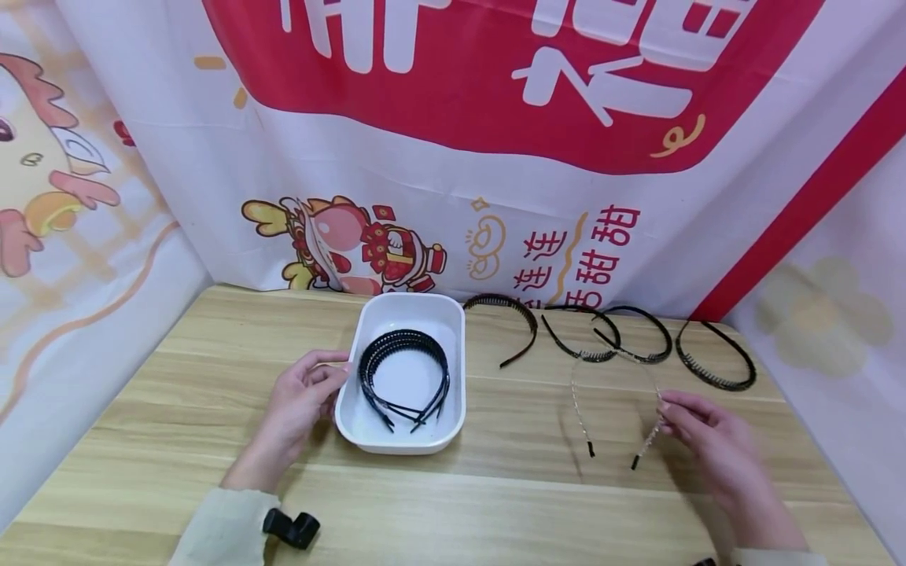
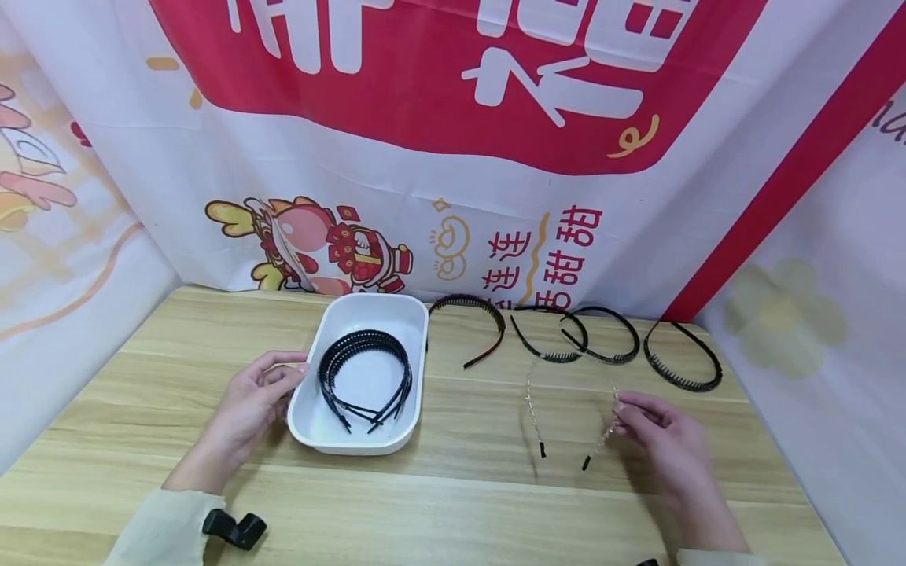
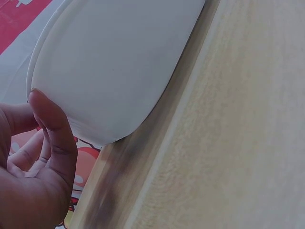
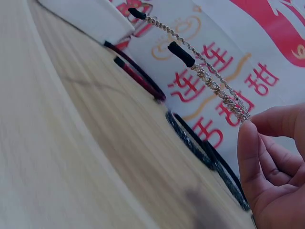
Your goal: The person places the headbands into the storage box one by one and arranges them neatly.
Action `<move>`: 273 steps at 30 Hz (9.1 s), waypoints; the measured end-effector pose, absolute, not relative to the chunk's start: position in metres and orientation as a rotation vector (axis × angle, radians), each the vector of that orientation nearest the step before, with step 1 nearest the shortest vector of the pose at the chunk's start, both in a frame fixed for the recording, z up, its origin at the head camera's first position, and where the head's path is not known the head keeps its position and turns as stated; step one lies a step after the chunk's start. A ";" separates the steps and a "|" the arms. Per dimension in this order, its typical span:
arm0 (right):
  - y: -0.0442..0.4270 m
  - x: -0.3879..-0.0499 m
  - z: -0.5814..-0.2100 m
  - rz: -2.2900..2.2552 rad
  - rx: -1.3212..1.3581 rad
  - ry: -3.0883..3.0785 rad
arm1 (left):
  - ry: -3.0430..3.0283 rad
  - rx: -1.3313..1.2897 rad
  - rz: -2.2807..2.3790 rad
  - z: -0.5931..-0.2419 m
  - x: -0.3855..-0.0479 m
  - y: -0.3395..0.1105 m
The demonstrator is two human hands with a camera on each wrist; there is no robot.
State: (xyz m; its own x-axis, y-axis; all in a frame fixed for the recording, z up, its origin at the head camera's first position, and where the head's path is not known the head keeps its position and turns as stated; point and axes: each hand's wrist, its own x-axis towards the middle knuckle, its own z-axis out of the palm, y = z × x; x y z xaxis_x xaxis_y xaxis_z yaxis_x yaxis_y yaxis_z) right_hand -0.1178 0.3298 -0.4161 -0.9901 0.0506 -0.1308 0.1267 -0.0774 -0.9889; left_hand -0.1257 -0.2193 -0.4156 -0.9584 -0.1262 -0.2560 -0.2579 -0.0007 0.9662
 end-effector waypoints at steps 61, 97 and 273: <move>0.136 -0.173 -0.380 -2.082 0.010 2.240 | 2.152 -0.430 2.136 -0.414 -0.128 -0.222; 0.082 -0.177 -0.385 -2.164 0.069 2.147 | 2.169 -0.453 2.135 -0.418 -0.124 -0.217; 0.146 -0.221 -0.433 -1.950 0.525 2.639 | 2.177 -0.450 2.138 -0.420 -0.124 -0.217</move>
